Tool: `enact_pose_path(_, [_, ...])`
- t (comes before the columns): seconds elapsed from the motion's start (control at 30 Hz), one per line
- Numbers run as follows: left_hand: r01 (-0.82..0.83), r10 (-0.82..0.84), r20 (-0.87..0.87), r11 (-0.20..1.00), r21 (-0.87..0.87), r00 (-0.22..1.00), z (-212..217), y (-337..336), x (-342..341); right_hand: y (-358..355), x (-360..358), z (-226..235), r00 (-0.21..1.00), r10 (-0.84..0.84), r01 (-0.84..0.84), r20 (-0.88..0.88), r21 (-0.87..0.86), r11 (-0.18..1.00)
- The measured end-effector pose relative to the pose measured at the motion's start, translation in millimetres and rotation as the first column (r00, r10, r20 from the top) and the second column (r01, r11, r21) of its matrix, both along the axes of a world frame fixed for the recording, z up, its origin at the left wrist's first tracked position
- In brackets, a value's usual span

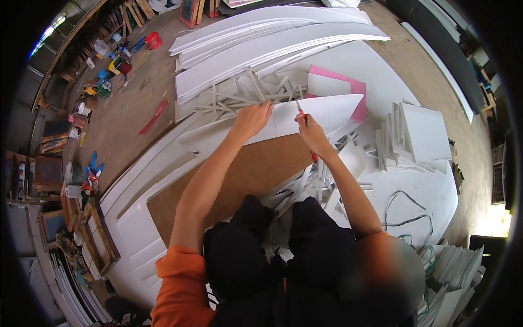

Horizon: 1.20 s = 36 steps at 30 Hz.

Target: The person sits on the floor and uses a utility knife to cut rectangular pieces from white foam sheets. They repeatedly score the foam along a straight line and snap off the cut sections, stacking the finished pieces on a pink sheet nearby.

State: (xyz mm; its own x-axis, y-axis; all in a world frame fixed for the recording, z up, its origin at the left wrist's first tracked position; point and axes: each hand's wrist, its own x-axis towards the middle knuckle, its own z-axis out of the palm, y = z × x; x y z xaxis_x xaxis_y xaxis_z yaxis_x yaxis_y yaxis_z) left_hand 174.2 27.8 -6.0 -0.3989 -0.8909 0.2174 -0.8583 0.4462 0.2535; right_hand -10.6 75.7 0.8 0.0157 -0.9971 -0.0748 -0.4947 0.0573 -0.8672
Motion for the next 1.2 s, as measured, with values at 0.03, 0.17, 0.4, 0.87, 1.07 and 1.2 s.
enact_pose_path(0.03, [0.014,-0.014,-0.024,1.0,0.007,1.0,1,-2,2,2,9,-2,1.0,0.02,-0.02,-0.001,-0.06,0.998])
enact_pose_path(0.17, [0.088,-0.081,-0.151,0.995,0.038,0.985,-1,-6,6,10,26,-6,0.994,0.051,-0.054,-0.1,-0.024,0.998])
enact_pose_path(0.4, [0.07,-0.036,-0.216,0.985,0.156,0.976,5,-4,7,32,42,6,0.836,-0.074,-0.066,-0.543,-0.234,0.97])
enact_pose_path(0.87, [0.049,-0.021,-0.246,0.993,0.108,0.969,-5,-9,5,39,54,18,0.823,-0.064,0.015,-0.564,-0.091,0.996])
enact_pose_path(1.07, [0.056,-0.013,-0.191,0.973,0.222,0.981,1,-7,7,33,55,16,0.765,-0.064,-0.098,-0.641,-0.214,0.972])
enact_pose_path(1.2, [0.103,-0.063,-0.23,0.981,0.167,0.971,-4,-6,9,19,59,10,0.798,-0.047,-0.059,-0.6,-0.156,0.986])
